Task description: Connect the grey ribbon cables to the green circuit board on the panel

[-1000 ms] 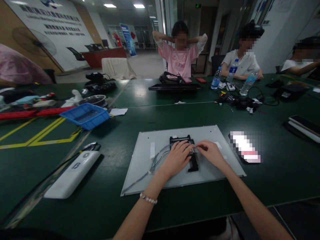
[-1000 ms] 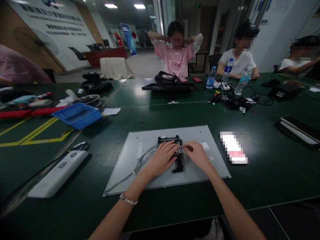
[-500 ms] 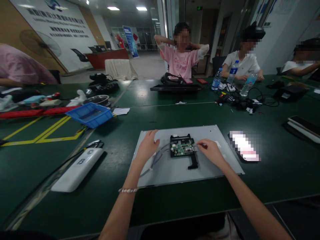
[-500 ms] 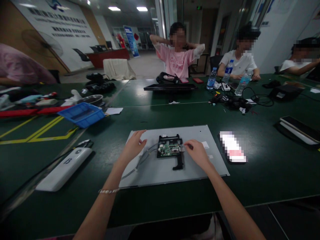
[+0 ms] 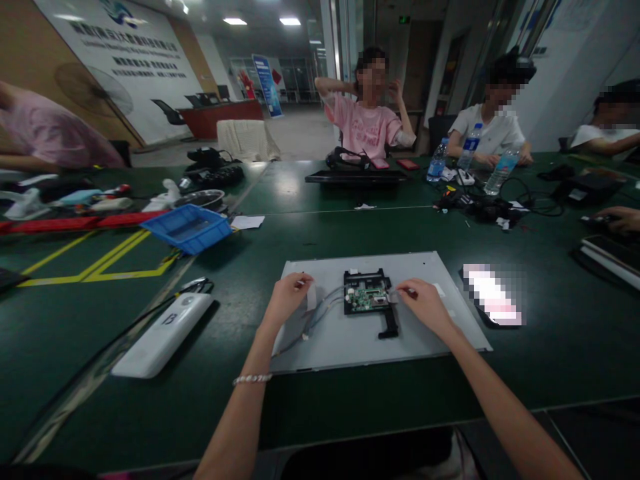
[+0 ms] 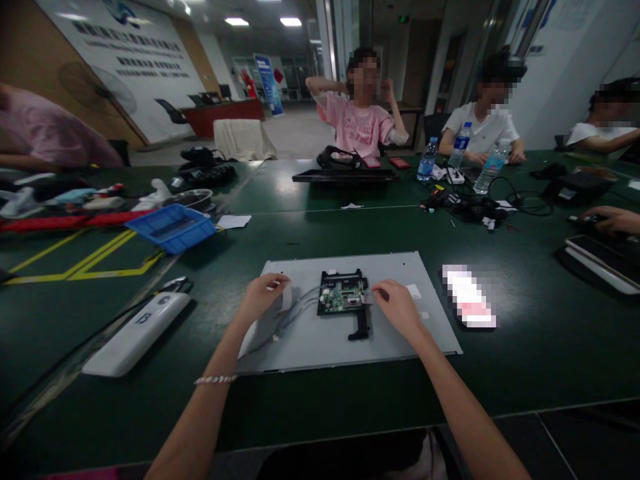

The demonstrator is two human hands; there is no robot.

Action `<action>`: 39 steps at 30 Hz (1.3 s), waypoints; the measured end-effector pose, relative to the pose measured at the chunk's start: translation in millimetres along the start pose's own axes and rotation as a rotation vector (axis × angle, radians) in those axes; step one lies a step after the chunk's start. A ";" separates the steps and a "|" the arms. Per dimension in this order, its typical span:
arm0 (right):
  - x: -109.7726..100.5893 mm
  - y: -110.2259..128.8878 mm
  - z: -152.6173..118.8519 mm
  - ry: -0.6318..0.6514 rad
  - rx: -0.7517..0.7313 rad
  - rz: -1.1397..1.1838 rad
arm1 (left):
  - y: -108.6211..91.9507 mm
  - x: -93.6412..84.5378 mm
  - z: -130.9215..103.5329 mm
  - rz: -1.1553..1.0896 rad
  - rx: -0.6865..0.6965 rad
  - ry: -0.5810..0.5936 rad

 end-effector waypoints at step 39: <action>2.7 55.1 33.4 0.190 -0.542 -0.201 | -9.5 6.7 -12.3 0.038 -0.020 0.115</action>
Point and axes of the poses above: each hand's wrist, its own z-axis towards the middle knuckle, its own x-axis out of the palm, y = z × x, the point moved 2 cm from there along z, towards the middle knuckle, and after that the axes turned 13 degrees about -y, right-handed, at the moved point
